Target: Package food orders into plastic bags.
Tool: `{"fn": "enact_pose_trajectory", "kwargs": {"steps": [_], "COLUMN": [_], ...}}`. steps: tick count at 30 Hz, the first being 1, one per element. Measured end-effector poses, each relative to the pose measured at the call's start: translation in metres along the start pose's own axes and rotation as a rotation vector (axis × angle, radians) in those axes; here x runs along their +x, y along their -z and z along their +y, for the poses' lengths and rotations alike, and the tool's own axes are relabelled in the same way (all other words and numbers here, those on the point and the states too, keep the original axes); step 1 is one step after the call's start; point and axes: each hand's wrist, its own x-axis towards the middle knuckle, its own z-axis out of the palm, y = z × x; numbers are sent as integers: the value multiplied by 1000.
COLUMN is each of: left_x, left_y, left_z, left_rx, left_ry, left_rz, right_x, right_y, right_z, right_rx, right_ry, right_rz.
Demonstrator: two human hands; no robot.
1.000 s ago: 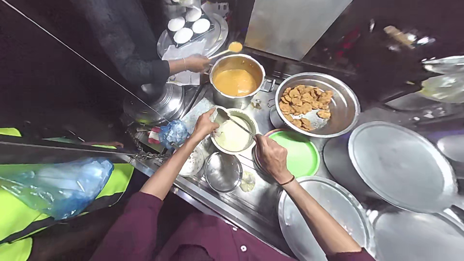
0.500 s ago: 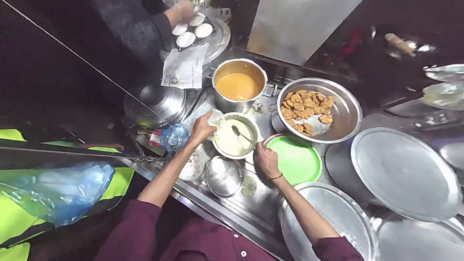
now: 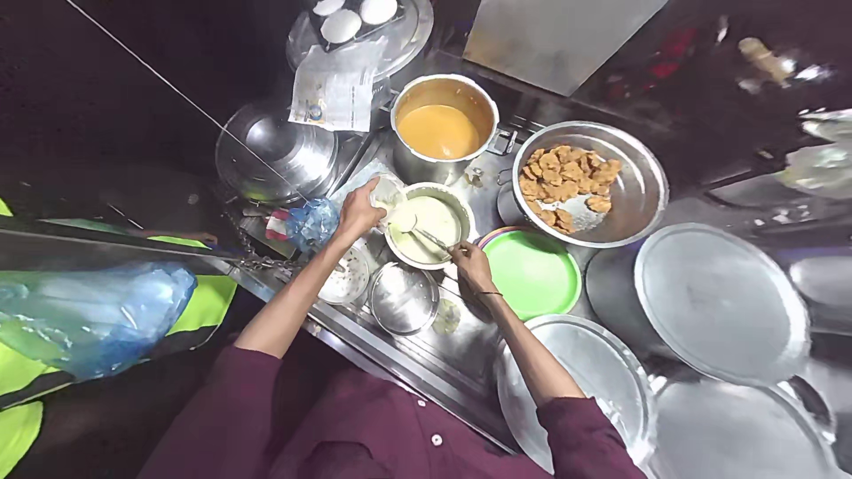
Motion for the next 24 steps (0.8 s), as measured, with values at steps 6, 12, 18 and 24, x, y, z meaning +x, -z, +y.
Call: {"fn": "enact_pose_trajectory", "kwargs": {"steps": [6, 12, 18, 24], "left_x": [-8, -20, -7, -33], "left_y": [11, 13, -5, -4], "left_z": [-7, -1, 0, 25], "left_rx": [106, 103, 93, -191], "left_ry": [-25, -28, -41, -23], "left_rz": [26, -8, -83, -104], "right_x": [-28, -57, -90, -103], "right_y": [25, 76, 94, 58], "right_z": [-1, -37, -83, -89], "right_rx": [214, 183, -41, -623], "right_ry": [91, 174, 329, 746], "right_rz": [47, 81, 205, 642]}}
